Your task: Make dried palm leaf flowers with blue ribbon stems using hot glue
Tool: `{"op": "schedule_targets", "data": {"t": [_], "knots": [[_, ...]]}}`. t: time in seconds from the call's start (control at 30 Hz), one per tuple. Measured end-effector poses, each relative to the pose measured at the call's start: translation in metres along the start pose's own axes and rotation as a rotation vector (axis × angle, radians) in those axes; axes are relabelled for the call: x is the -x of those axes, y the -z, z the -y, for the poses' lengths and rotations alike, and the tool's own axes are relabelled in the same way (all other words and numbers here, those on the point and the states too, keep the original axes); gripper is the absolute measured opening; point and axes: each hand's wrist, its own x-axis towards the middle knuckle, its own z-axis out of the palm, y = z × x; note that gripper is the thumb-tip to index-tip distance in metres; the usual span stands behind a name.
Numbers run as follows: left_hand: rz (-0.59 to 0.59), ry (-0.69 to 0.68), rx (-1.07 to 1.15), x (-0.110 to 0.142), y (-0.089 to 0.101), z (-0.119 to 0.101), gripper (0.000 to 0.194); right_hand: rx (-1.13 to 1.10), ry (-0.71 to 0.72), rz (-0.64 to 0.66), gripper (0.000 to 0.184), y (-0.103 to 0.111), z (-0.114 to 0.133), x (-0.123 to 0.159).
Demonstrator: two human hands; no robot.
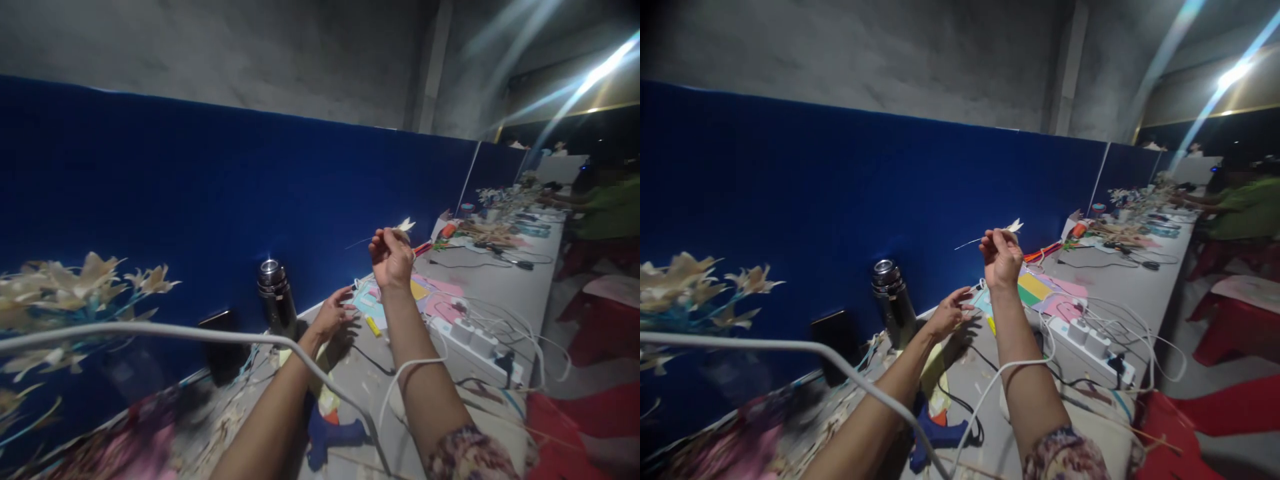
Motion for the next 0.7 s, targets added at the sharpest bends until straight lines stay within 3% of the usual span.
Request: {"op": "schedule_targets", "data": {"t": [0.1,0.2,0.3,0.43,0.57,0.63,0.7], "knots": [[0.108,0.000,0.067,0.014,-0.028,-0.005,0.071,0.039,-0.111,-0.081,0.019,-0.003,-0.012,0.004],[0.113,0.048,0.106,0.018,-0.059,-0.001,0.051,0.056,-0.182,-0.120,0.020,-0.005,-0.026,0.010],[0.015,0.134,0.153,0.013,-0.069,0.005,0.029,0.073,-0.201,-0.098,0.020,-0.007,-0.028,0.013],[-0.179,0.289,0.244,-0.005,-0.043,0.000,0.037,-0.047,-0.206,0.012,0.017,-0.007,0.003,0.010],[-0.388,0.372,0.296,-0.019,-0.009,-0.022,0.040,-0.409,-0.118,0.300,0.013,-0.003,0.053,0.009],[-0.454,0.393,0.305,-0.018,-0.002,-0.031,0.040,-0.410,-0.108,0.366,0.009,-0.002,0.064,0.011],[-0.485,0.401,0.315,-0.008,-0.001,-0.038,0.040,-0.272,-0.176,0.370,0.006,-0.002,0.056,0.015]]}}
